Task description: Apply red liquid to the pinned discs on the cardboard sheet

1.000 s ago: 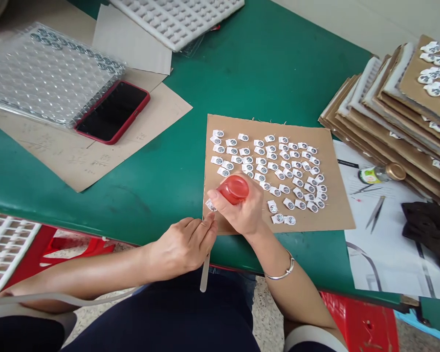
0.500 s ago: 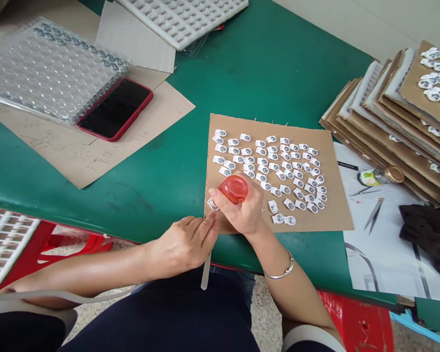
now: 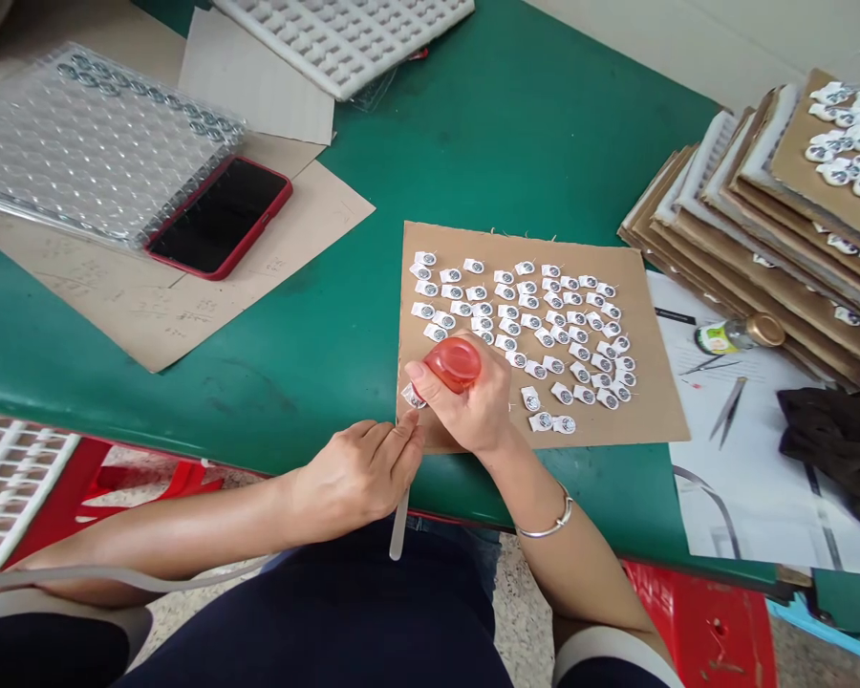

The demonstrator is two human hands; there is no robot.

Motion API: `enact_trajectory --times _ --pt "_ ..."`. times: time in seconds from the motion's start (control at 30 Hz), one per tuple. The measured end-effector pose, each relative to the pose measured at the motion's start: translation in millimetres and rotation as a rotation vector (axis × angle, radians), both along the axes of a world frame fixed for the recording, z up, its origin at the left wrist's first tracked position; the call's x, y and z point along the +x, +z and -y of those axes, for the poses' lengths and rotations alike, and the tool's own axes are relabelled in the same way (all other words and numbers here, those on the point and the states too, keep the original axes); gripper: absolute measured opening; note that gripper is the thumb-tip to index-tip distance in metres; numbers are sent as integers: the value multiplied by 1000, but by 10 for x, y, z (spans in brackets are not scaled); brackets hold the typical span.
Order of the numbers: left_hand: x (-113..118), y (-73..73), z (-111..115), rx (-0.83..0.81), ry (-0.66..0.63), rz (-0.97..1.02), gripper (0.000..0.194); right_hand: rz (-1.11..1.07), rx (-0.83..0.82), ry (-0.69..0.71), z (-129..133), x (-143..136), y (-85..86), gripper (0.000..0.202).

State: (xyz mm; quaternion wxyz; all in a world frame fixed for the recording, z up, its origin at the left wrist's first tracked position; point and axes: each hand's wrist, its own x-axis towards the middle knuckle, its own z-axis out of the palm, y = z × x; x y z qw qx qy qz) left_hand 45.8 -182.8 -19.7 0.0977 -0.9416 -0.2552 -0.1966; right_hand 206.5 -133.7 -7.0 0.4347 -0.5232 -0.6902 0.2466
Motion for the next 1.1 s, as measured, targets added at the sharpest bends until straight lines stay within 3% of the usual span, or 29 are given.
enact_trajectory --times 0.5,1.1 --pt "-8 17 -5 16 7 -51 23 0 21 -3 -21 -20 0 17" --pt "-25 -31 8 -14 -3 -33 20 -3 -20 -112 -51 12 -61 23"
